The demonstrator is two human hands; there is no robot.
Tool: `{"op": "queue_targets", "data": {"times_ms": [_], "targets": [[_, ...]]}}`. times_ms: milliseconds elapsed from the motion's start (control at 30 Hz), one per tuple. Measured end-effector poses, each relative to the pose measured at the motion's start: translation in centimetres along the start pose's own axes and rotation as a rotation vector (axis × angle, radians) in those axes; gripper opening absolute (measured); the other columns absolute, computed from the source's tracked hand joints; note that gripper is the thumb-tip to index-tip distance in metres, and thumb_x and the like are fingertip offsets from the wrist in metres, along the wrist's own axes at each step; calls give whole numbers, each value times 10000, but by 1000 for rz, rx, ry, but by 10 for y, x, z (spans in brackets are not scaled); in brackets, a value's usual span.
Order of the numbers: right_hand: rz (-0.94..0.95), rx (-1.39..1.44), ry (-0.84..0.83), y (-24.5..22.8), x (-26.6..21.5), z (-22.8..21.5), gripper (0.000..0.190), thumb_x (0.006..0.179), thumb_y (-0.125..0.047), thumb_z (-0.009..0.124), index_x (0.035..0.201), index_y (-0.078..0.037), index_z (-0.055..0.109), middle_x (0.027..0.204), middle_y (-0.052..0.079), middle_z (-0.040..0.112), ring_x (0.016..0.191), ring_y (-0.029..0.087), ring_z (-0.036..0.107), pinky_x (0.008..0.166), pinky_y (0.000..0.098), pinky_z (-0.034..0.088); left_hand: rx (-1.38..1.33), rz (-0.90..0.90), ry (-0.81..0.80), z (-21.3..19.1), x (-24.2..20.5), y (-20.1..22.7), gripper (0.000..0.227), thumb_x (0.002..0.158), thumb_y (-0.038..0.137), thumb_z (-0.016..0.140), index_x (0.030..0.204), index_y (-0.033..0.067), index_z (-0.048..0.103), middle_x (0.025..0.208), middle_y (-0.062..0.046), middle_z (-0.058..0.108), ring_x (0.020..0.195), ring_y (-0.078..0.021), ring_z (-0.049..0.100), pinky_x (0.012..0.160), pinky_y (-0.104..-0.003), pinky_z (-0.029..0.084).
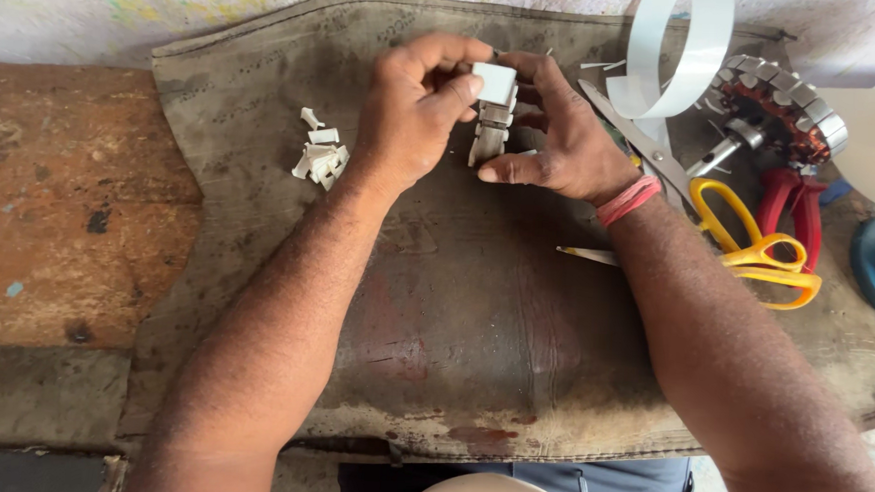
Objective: The person cuts white insulating tape into small rectangular pieces using scissors and inserts them into the slots of a motor stator. They repeatedly measure, cut, and place the tape pieces, occasionally using a screwdriver to adjust the placement within the stator slots.
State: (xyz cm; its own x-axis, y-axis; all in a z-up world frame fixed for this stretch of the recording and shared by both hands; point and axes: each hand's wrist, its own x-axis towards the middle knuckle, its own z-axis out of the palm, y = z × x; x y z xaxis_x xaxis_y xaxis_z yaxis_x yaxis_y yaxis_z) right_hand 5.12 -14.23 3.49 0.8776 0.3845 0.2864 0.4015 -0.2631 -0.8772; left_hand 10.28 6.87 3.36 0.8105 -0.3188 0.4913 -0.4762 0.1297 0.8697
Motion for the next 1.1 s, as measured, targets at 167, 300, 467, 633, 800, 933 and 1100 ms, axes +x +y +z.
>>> {"op": "queue_targets", "data": {"times_ms": [167,300,467,633,800,933,1100], "targets": [[-16,-82,-8,4,-1,-2,1118,744,-195,974,1623,-91,292,1559,177,495,1467,347,527,1200,505,435,81,-43,-15,6,-2,0,193,935,-23,690,1125,8,699,891,-34,698,749,-75,696,630,-227,637],[-18,-94,-7,2,-1,-1,1120,726,-201,974,1612,-102,296,1574,181,474,1450,357,536,1146,504,463,217,-99,40,8,-2,4,180,902,19,721,1081,18,705,859,-40,730,727,-78,718,599,-221,640],[50,-27,3,0,-2,0,1113,721,-189,963,1611,-119,298,1519,163,508,1419,344,565,1135,496,475,237,-124,66,9,-3,8,162,876,75,774,1017,24,713,833,-36,751,717,-76,731,567,-231,620],[25,-19,-3,4,-2,-1,1083,738,-172,962,1600,-116,310,1515,158,513,1425,345,561,1136,494,480,267,-55,49,11,-3,7,168,877,83,793,1035,33,767,822,-37,751,736,-92,707,651,-259,600],[-12,-13,-9,9,-3,-2,1090,754,-180,961,1619,-106,302,1553,158,493,1447,348,545,1145,502,478,313,-41,58,12,-2,5,176,877,106,795,1040,44,774,827,-22,757,737,-89,716,663,-260,614],[11,-53,-2,11,-2,-3,1128,731,-224,969,1622,-103,288,1535,157,500,1436,347,547,1130,504,479,331,-56,62,13,-2,4,176,877,107,797,1039,44,770,824,-23,755,732,-88,716,659,-260,614],[8,-117,6,12,-1,-4,1146,717,-271,973,1621,-104,288,1555,163,478,1451,359,530,1115,513,488,328,-43,54,13,-2,3,155,888,102,790,1030,46,765,824,-25,752,736,-88,718,663,-259,618]]}}
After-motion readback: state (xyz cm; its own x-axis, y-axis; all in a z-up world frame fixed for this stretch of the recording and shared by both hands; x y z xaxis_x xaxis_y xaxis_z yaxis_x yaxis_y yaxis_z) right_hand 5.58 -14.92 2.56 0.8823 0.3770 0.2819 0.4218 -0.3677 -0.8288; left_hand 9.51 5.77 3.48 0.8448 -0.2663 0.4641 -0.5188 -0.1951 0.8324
